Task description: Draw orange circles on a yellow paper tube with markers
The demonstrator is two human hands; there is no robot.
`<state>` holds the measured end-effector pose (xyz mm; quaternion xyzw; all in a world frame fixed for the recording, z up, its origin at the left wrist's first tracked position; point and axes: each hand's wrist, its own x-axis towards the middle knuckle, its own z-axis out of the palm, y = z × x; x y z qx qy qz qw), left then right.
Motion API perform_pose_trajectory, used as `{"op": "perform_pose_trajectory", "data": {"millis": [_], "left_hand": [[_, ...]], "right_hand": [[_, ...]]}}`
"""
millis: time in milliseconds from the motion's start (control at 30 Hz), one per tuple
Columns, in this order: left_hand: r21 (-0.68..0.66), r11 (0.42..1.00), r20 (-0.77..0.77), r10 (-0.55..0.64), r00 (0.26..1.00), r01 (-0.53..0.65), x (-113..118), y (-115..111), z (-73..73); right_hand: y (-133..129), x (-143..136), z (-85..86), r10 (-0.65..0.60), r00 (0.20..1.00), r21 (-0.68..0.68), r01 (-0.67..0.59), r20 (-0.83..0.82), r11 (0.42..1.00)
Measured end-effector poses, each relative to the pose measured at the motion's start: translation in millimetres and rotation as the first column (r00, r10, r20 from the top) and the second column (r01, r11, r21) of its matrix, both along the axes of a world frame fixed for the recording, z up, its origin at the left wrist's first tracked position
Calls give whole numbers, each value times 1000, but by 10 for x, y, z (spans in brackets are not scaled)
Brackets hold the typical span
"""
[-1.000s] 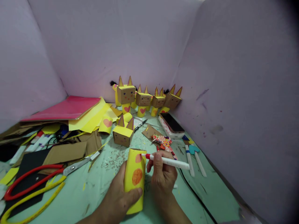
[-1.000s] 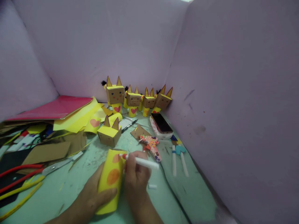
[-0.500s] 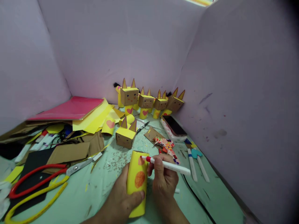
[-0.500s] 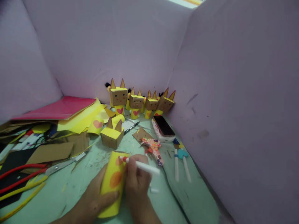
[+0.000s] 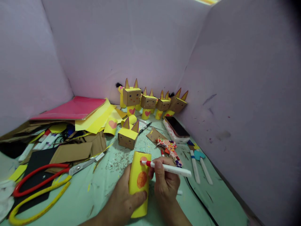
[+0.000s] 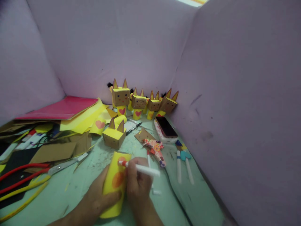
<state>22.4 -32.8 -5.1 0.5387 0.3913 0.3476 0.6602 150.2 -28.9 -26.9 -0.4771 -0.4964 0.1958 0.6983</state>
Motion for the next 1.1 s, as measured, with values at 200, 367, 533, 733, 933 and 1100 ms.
{"op": "perform_pose_trajectory", "data": {"millis": [200, 367, 533, 733, 933, 1100], "left_hand": [[4, 1000, -14, 18, 1000, -18, 4, 8, 9], [-14, 1000, -1, 15, 1000, -15, 9, 15, 28], [-24, 1000, 14, 17, 1000, -17, 8, 9, 8], [-36, 999, 32, 30, 999, -29, 7, 5, -39], [-47, 999, 55, 15, 998, -12, 13, 11, -46], [-12, 1000, 43, 3, 999, -2, 8, 17, -48]], "right_hand": [[-8, 20, -37, 35, 999, -7, -35, 12, 999], [1, 31, -82, 10, 1000, -11, -10, -21, 1000], [-15, 41, -48, -8, 997, -38, 5, -71, 999], [-7, 74, -22, -77, 995, -91, 72, -58, 993], [13, 62, 12, -144, 986, -77, 138, -83, 987], [15, 32, 81, -159, 981, -30, 157, -114, 987]]}}
